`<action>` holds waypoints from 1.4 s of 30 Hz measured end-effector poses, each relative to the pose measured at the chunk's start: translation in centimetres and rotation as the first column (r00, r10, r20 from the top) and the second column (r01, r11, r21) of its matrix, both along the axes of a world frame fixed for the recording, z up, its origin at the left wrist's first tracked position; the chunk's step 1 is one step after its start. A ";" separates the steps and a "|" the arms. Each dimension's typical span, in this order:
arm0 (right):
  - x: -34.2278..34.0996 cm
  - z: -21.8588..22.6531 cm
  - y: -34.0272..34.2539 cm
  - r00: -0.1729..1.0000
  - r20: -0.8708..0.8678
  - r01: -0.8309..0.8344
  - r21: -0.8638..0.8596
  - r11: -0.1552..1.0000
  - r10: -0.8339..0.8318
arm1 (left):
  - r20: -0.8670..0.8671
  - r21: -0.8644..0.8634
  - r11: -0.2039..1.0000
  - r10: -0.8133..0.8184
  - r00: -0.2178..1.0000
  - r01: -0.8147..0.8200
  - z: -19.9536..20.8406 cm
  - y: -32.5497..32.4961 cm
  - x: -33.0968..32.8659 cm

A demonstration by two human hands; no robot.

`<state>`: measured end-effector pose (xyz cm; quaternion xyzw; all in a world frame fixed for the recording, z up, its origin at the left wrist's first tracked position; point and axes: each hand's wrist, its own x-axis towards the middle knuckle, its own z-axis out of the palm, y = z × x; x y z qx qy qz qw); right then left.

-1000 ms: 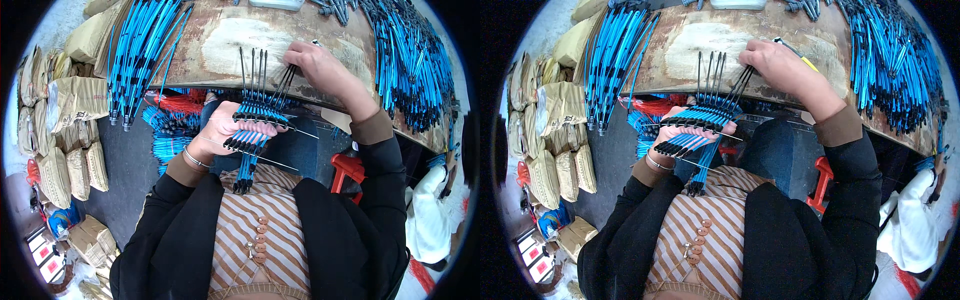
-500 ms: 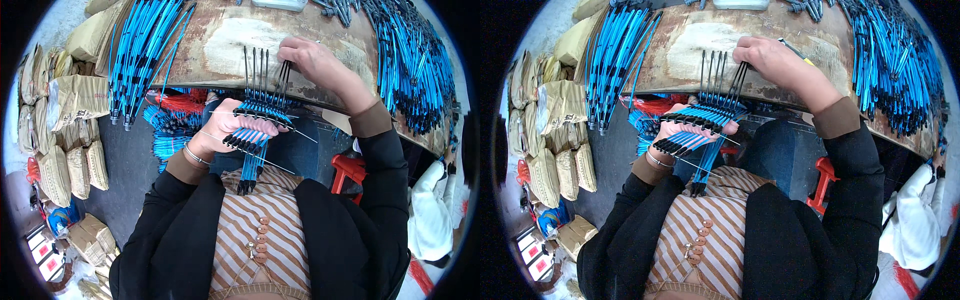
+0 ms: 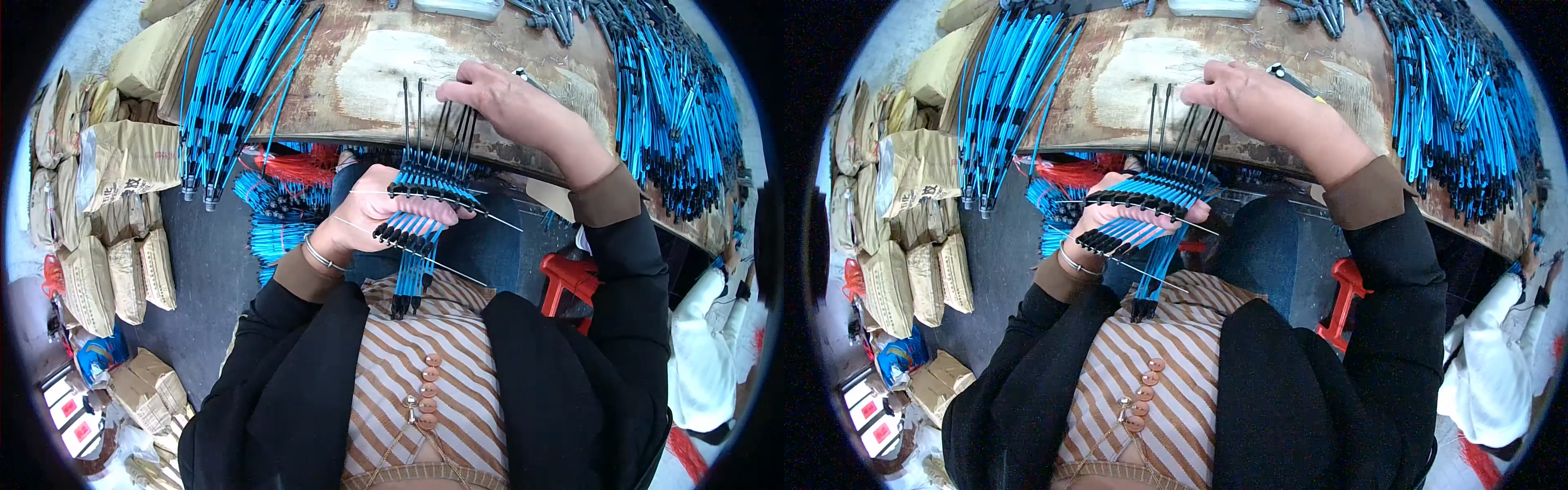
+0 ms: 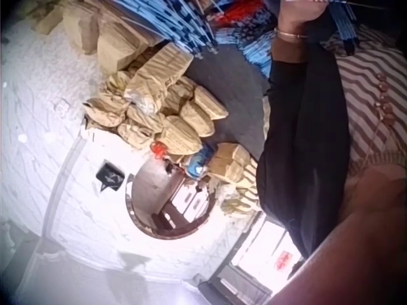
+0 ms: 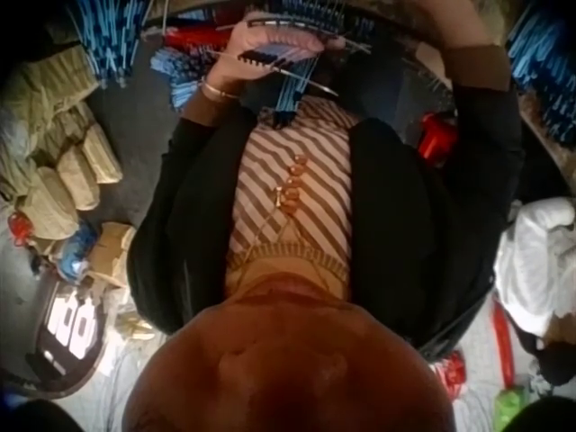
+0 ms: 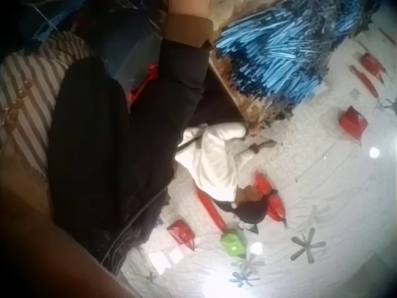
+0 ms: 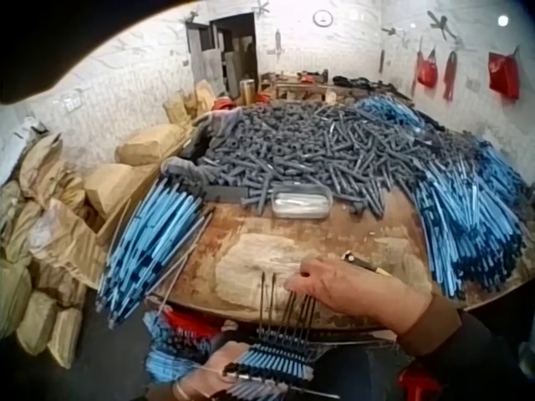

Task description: Assembling small blue plastic components into black connector blocks at a manufacturing workbench.

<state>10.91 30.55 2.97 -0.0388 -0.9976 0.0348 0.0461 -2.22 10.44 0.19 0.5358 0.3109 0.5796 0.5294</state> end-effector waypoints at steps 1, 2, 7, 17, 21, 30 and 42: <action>0.2 0.0 0.0 1.000 0.015 0.006 0.005 1.000 -0.006 | 0.000 -0.021 1.000 -0.002 1.000 0.002 0.3 -0.1 0.1; 0.3 0.0 0.0 0.999 0.030 0.011 0.011 1.000 -0.012 | 0.000 -0.041 0.999 -0.005 1.000 0.005 0.4 -0.1 0.2; 0.5 1.4 -0.8 0.988 0.103 0.120 -0.033 0.992 -0.116 | -0.025 0.058 0.998 0.010 1.000 -0.008 -0.5 -0.2 0.0; 0.9 0.6 -0.5 0.998 0.010 0.053 0.065 0.996 -0.054 | 0.129 -0.138 0.990 0.011 0.992 0.007 0.6 -0.3 0.1; 0.7 0.4 -0.2 1.000 -0.006 0.021 0.055 0.998 -0.021 | -0.009 0.009 0.999 0.036 0.999 -0.036 0.7 0.0 -0.1; 0.5 0.4 -0.1 0.999 -0.005 0.035 0.051 0.998 -0.035 | -0.061 0.107 0.994 0.016 0.998 -0.010 -0.6 0.6 -0.3; 0.3 0.4 0.0 0.999 -0.002 0.032 0.059 0.998 -0.032 | -0.037 0.047 0.999 -0.019 0.999 0.021 -0.6 0.6 -0.5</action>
